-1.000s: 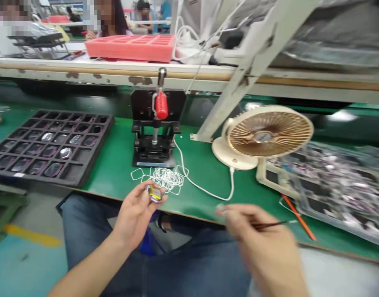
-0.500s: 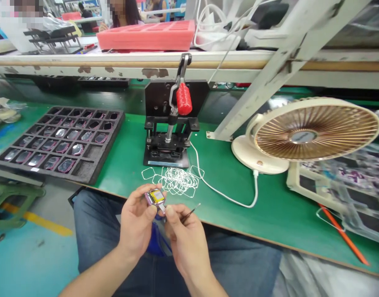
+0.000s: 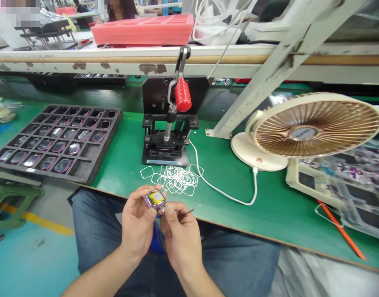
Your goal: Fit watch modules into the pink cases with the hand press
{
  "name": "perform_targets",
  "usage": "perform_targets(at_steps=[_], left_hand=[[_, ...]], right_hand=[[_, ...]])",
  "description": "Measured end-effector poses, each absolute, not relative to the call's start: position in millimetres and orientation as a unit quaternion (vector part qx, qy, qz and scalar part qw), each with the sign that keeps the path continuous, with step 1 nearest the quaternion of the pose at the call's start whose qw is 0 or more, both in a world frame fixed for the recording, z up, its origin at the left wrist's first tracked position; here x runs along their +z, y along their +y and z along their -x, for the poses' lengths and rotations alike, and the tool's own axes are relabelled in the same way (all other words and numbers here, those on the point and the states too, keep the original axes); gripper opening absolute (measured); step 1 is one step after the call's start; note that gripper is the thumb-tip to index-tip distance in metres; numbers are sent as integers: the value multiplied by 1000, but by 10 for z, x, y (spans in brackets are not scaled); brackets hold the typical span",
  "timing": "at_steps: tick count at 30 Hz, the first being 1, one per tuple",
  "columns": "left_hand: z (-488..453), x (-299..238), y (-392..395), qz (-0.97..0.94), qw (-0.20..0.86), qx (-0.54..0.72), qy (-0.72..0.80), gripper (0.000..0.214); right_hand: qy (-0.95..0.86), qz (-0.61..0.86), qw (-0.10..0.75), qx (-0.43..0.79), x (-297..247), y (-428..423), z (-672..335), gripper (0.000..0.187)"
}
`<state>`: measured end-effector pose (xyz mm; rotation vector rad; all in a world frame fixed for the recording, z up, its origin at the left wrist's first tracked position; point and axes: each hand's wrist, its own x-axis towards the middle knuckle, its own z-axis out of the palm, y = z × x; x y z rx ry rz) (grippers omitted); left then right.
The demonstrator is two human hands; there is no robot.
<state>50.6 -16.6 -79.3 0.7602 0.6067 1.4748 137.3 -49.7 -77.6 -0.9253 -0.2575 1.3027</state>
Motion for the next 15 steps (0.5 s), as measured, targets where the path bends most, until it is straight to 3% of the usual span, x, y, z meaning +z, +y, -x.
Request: perform_targets(at_steps=[8, 15], left_hand=[[-509, -808, -186, -355, 622, 650, 256, 33], [-518, -882, -228, -353, 620, 646, 271, 33]], right_hand=[[-124, 433, 692, 564, -820, -527, -1309, 46], [-194, 487, 707, 475, -872, -507, -1344, 43]])
